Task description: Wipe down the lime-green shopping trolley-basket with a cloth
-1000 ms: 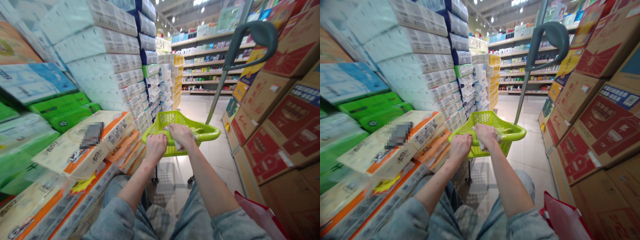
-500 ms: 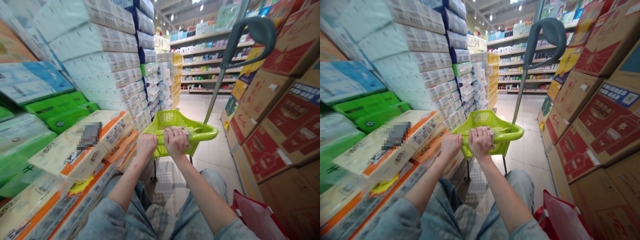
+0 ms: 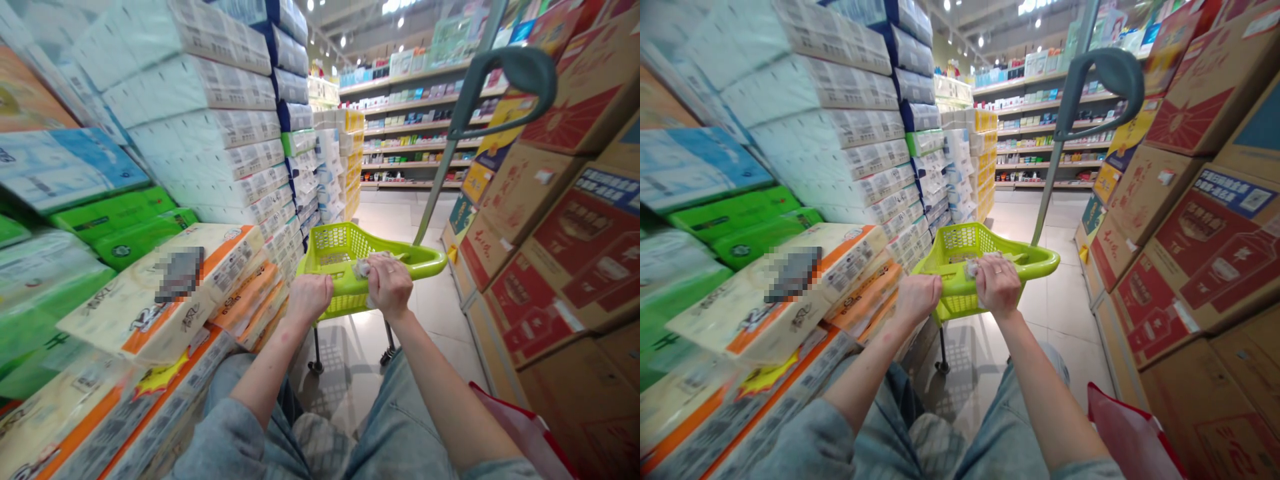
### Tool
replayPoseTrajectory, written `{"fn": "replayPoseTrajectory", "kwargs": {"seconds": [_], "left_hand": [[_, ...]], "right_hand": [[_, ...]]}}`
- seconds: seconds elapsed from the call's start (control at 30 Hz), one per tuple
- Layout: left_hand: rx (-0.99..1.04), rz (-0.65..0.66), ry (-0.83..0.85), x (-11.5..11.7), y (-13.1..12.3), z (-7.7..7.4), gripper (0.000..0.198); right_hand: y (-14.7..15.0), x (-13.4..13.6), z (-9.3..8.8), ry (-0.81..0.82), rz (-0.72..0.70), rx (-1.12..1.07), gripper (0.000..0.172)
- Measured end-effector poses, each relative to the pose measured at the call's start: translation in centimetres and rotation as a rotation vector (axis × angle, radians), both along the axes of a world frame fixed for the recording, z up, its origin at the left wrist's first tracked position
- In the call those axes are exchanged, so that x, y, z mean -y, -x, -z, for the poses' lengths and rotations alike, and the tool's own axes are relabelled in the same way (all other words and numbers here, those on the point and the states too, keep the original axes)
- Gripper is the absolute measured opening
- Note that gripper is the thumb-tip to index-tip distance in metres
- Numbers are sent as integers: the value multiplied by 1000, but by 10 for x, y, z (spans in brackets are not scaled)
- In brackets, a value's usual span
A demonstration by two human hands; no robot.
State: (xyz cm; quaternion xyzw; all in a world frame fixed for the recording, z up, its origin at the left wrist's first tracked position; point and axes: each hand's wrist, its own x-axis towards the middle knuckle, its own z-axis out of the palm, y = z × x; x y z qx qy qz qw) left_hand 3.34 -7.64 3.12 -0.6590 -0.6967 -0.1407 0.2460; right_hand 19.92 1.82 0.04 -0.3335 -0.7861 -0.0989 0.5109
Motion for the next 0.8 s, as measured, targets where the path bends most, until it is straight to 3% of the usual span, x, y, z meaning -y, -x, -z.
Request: {"fn": "replayPoseTrajectory", "kwargs": {"seconds": [0.13,0.27,0.5,0.8], "left_hand": [[0,17,2,-2,-6,1,47],[-1,-6,-7,-2,-10,1,47],[-13,-48,-37,-1,-13,2,46],[-17,-83,-82,4,-7,5,49]], "right_hand": [[-15,-9,-22,255,143,63,41],[-6,-13,-53,550,265,343,47],[33,-18,-89,715,68,764,45],[38,-13,-83,606,-282,767,35]]}}
